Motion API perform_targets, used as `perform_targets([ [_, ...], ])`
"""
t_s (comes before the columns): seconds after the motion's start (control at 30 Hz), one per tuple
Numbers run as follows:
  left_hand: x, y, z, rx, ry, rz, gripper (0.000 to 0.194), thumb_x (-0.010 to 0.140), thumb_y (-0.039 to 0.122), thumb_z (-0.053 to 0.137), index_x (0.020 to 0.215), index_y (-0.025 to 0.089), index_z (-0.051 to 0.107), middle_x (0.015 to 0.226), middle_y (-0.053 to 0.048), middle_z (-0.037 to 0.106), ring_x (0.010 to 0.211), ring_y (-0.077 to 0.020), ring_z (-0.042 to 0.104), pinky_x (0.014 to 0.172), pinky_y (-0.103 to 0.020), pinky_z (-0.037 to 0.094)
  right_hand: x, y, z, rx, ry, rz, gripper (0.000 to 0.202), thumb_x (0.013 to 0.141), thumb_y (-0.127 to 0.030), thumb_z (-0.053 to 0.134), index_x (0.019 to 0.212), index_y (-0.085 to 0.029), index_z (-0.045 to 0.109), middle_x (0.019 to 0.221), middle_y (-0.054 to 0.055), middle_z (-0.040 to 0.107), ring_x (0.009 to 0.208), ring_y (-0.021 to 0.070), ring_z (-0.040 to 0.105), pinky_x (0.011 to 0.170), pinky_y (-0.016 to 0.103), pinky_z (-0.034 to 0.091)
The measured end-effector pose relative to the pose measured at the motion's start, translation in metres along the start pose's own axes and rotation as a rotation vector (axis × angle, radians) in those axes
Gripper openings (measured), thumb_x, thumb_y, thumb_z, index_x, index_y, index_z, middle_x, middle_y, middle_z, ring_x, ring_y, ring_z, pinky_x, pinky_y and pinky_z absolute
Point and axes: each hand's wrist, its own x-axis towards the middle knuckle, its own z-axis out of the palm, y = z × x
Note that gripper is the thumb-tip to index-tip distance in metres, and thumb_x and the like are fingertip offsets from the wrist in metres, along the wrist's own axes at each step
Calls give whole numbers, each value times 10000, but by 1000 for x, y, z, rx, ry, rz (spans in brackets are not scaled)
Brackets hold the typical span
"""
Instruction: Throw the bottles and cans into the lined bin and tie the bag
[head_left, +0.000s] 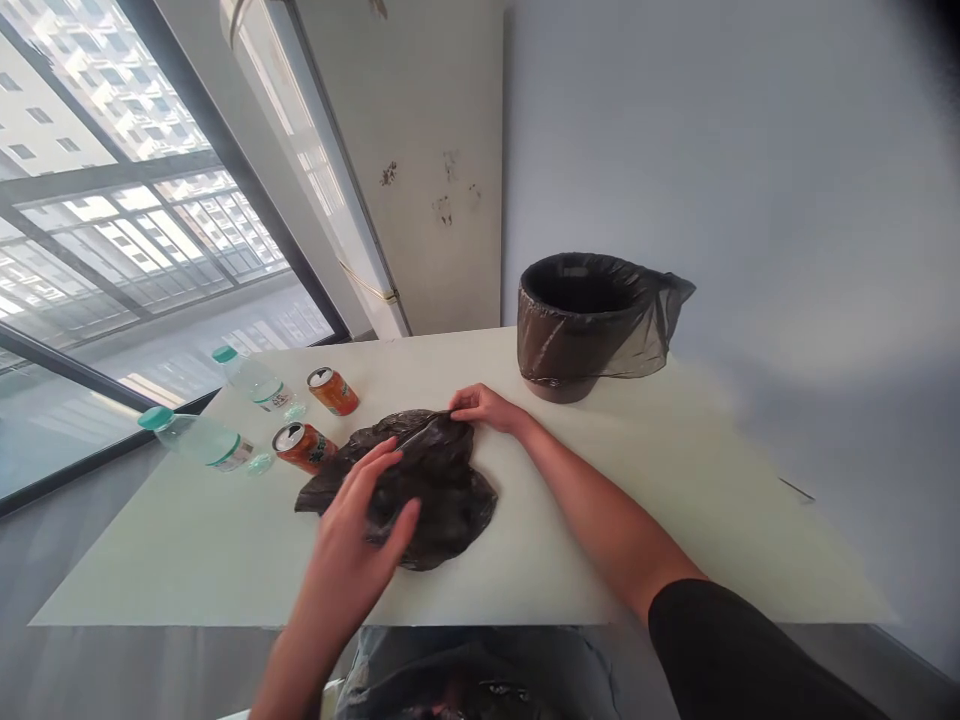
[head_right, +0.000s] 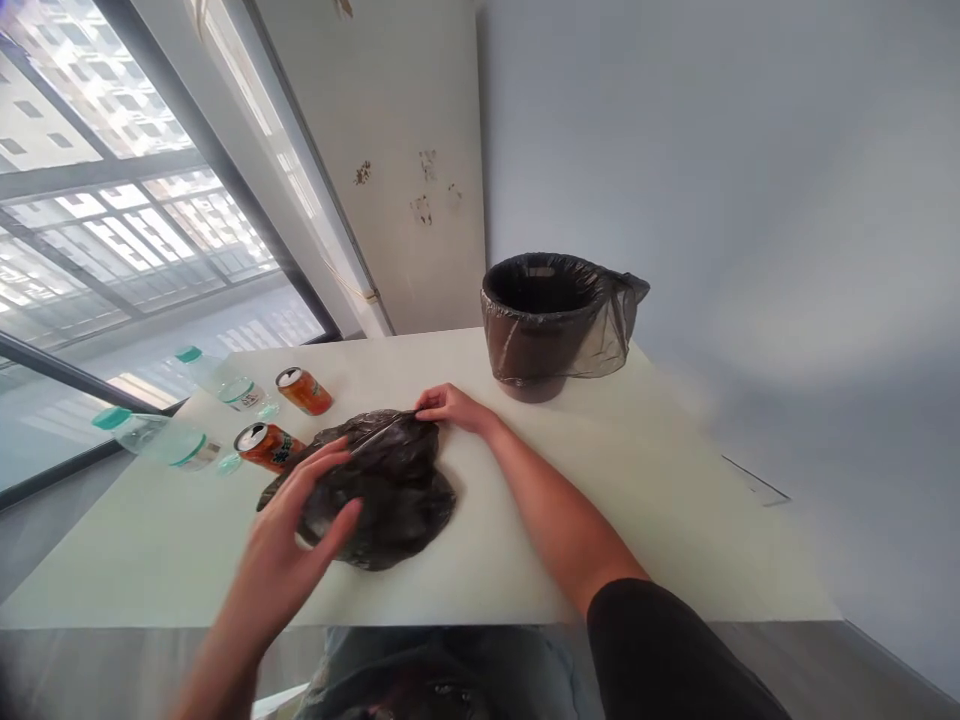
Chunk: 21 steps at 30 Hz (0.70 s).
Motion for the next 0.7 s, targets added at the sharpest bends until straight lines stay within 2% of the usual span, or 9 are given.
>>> perform_targets([
  [0.13,72,25,79,31,-2,-17,840,817,351,865,1519,166,442,1590,-230,521,1567,-424,409,1284,-621,349,-1,-1,0,-66,-88,-43,370,571,-376,1028,734,-150,786,803,40,766,760,151,658,757,289,521],
  [0.2,99,23,110,45,-117,-81,783,798,272,871,1464,150,478,1493,-235,589,1447,-434,548,1196,-586,452,-2,-1,0,-76,-117,-123,362,580,-397,1025,683,-164,768,831,37,757,813,167,667,811,319,534],
  [0.27,115,17,126,58,-159,-190,584,882,189,746,1417,178,512,1404,-202,639,1210,-375,712,991,-490,576,-2,-1,0,-85,-143,-181,360,593,-411,1022,671,-172,765,822,32,724,818,172,655,815,335,530],
  [0.33,118,11,130,101,-170,-271,459,945,181,654,1390,196,541,1282,-174,702,1075,-344,753,871,-429,581,-3,-2,-1,-83,-119,-216,367,570,-405,1035,675,-180,765,767,13,664,774,166,619,771,330,512],
  [0.43,108,2,121,213,-302,-291,230,1012,268,604,1208,169,673,1081,-178,769,1070,-369,751,881,-416,544,-3,-5,-6,-38,21,-309,394,621,-447,1012,669,-196,712,744,-15,555,717,140,525,701,295,458],
  [0.5,94,-4,113,268,-399,-274,213,1043,271,552,1052,152,728,1028,-197,784,1057,-372,756,913,-418,521,-4,-7,-10,31,155,-369,439,716,-525,947,685,-208,646,788,-18,516,700,130,468,690,281,444],
  [0.6,72,-14,99,258,-401,-281,243,1039,198,512,1020,138,746,1014,-195,796,1037,-353,763,928,-401,501,-4,-9,-13,187,369,-412,440,778,-616,879,816,-247,643,951,7,593,776,151,501,759,288,499],
  [0.67,63,-19,93,190,-340,-337,240,1008,147,510,1030,144,750,1015,-177,800,1031,-332,763,898,-373,502,-5,-9,-10,248,330,-344,506,782,-697,844,1053,-291,709,1214,43,656,990,192,581,889,327,540],
  [0.7,62,-20,92,142,-303,-368,242,991,132,513,1020,153,753,1014,-165,802,1027,-321,762,883,-359,502,-6,-10,-7,243,225,-279,615,772,-737,830,1191,-302,710,1348,65,643,1120,220,589,960,356,540],
])
